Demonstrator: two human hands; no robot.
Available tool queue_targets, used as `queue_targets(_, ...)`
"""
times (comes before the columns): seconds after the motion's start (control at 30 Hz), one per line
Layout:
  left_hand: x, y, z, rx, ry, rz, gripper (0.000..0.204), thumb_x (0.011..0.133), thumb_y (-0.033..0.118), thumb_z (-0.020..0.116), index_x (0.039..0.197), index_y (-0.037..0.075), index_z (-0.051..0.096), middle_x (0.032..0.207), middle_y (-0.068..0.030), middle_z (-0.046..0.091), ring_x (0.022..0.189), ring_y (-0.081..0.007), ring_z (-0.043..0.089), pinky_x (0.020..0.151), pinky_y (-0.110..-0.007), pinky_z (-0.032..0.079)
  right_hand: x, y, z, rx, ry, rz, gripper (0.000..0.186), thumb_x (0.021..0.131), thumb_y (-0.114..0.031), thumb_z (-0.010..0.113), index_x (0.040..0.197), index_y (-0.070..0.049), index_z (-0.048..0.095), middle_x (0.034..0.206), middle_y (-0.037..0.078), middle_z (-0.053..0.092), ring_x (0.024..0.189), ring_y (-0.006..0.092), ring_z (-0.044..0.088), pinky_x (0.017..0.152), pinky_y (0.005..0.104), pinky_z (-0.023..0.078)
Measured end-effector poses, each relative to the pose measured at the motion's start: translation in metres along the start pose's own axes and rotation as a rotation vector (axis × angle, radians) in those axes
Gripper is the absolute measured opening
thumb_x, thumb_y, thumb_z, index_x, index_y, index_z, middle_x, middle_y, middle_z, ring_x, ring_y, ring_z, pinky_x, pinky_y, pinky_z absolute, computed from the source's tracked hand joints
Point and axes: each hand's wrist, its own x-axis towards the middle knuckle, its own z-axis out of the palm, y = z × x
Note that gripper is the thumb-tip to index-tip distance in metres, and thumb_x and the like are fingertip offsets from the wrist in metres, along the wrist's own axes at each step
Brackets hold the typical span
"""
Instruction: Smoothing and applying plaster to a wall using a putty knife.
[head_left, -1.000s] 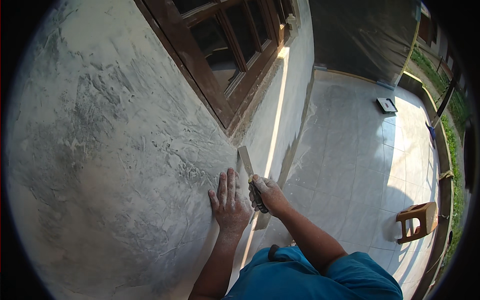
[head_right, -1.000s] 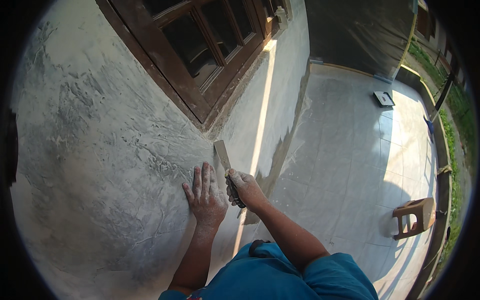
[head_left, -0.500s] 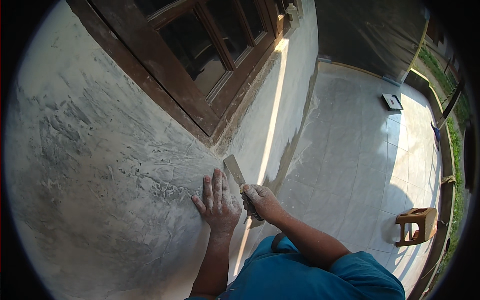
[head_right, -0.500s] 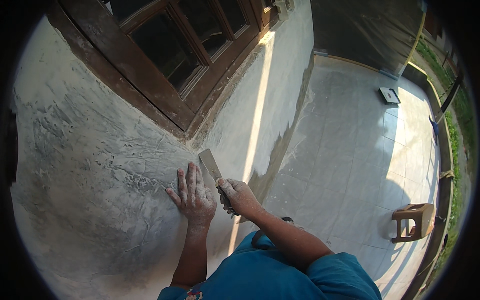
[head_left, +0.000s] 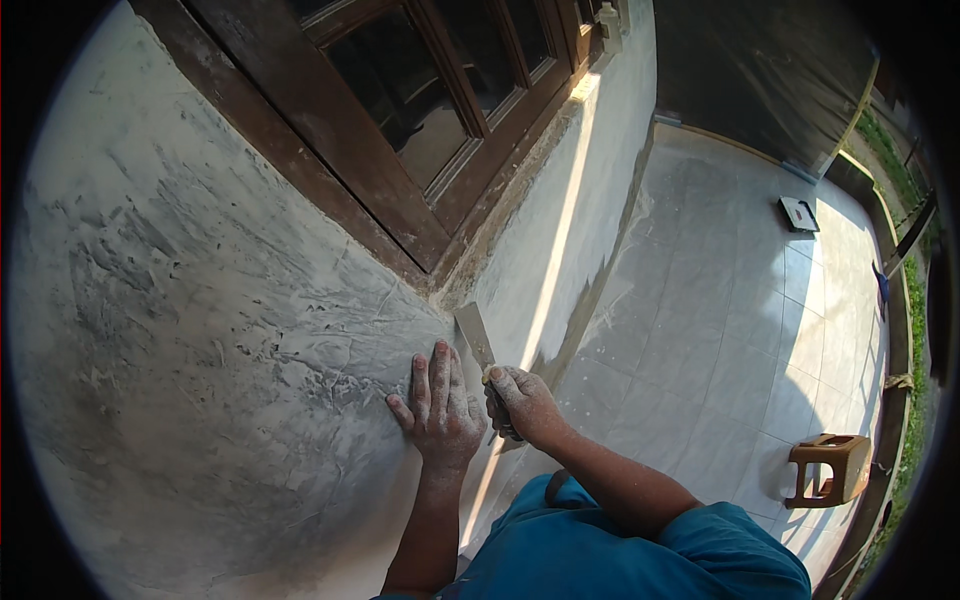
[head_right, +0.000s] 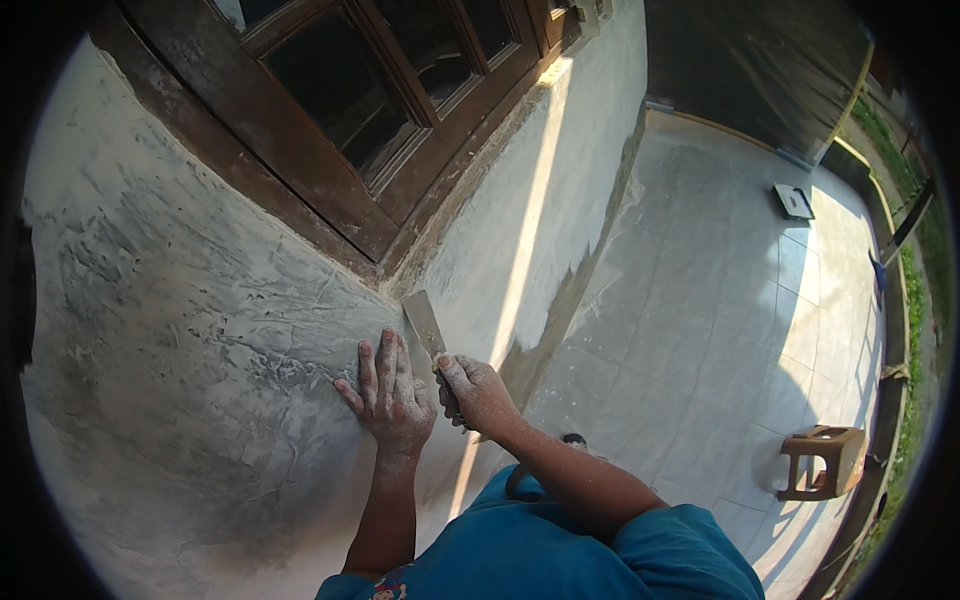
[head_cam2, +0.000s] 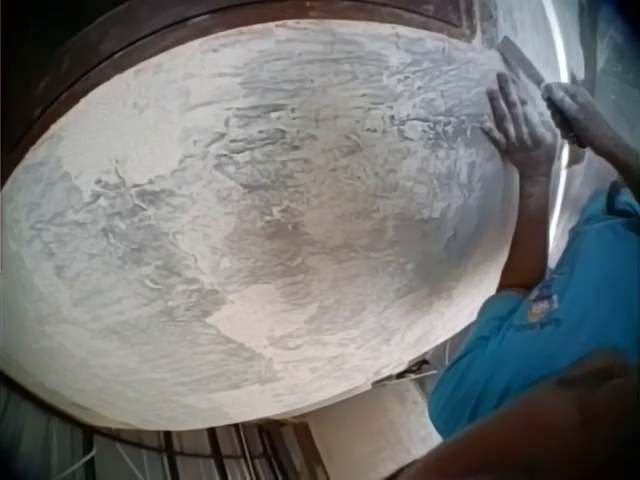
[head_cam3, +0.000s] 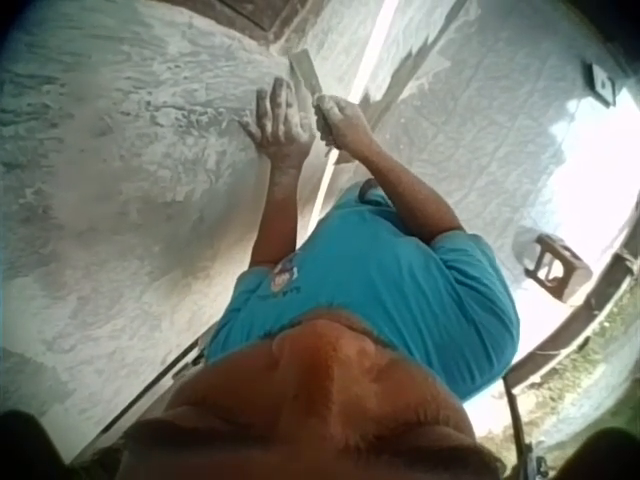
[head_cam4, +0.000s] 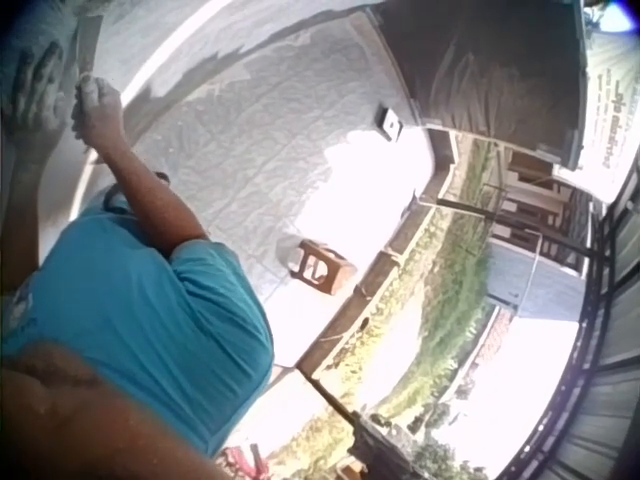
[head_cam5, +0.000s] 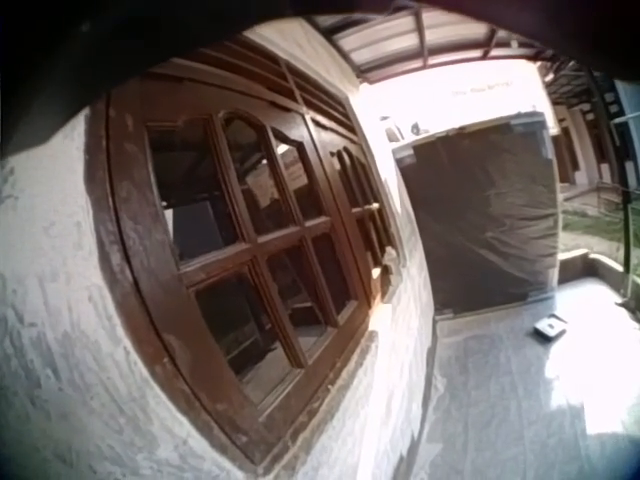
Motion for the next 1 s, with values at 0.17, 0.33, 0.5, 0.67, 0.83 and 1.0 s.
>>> queue_targets(0.17, 0.002, -0.002, 0.002, 0.005, 0.021, 0.0, 0.045, 0.089, 0.016, 0.046, 0.129, 0.008, 0.064, 0.143, -0.0005, 0.055, 0.142, -0.0271, 0.039, 0.118, -0.057, -0.007, 0.005, -0.005, 0.001, 0.014, -0.006, -0.023, 0.045, 0.101, -0.048, 0.049, 0.089, -0.005, 0.057, 0.063, 0.003, 0.055, 0.05, 0.0111, 0.054, 0.045, 0.0272, 0.046)
queue_targets(0.33, 0.0, -0.001, 0.004, 0.004, 0.028, 0.0, 0.044, 0.089, 0.015, 0.046, 0.128, 0.007, 0.065, 0.141, 0.0001, 0.057, 0.141, -0.0277, 0.04, 0.118, -0.057, -0.007, -0.004, 0.005, 0.004, -0.009, -0.011, 0.032, 0.043, 0.101, -0.047, 0.051, 0.09, -0.006, 0.057, 0.064, 0.002, 0.055, 0.052, 0.0106, 0.054, 0.047, 0.0268, 0.046)
queue_targets(0.5, 0.0, 0.0, -0.002, 0.047, 0.019, 0.004, 0.042, 0.092, 0.02, 0.041, 0.124, 0.01, 0.067, 0.139, 0.0026, 0.059, 0.14, -0.024, 0.042, 0.118, -0.057, -0.005, 0.0, -0.015, 0.001, 0.004, 0.039, -0.019, 0.036, 0.104, -0.038, 0.048, 0.092, -0.005, 0.057, 0.066, 0.003, 0.054, 0.051, 0.0099, 0.047, 0.048, 0.0255, 0.04)
queue_targets(0.67, 0.002, -0.003, 0.006, 0.052, 0.039, 0.003, 0.042, 0.092, 0.021, 0.041, 0.123, 0.01, 0.068, 0.138, 0.0027, 0.059, 0.139, -0.0241, 0.043, 0.118, -0.057, -0.005, 0.009, -0.008, -0.001, 0.0, -0.018, 0.022, 0.039, 0.103, -0.042, 0.048, 0.095, -0.005, 0.057, 0.065, 0.002, 0.054, 0.051, 0.0105, 0.051, 0.047, 0.0264, 0.043)
queue_targets(0.83, 0.003, -0.002, 0.005, 0.033, 0.085, 0.011, 0.041, 0.093, 0.02, 0.042, 0.122, 0.009, 0.068, 0.136, 0.0013, 0.061, 0.137, -0.0241, 0.046, 0.118, -0.058, -0.003, 0.006, 0.011, -0.002, -0.076, -0.086, -0.008, 0.043, 0.102, -0.046, 0.049, 0.093, -0.005, 0.057, 0.064, 0.002, 0.054, 0.053, 0.0102, 0.053, 0.049, 0.0266, 0.046)
queue_targets(1.0, 0.003, -0.003, 0.006, 0.053, 0.084, 0.013, 0.041, 0.093, 0.021, 0.042, 0.122, 0.008, 0.068, 0.136, -0.0009, 0.061, 0.137, -0.0245, 0.046, 0.119, -0.056, -0.001, 0.023, -0.011, -0.012, -0.087, -0.119, -0.074, 0.042, 0.102, -0.044, 0.048, 0.094, -0.004, 0.058, 0.067, 0.002, 0.056, 0.056, 0.0108, 0.055, 0.052, 0.0276, 0.047)
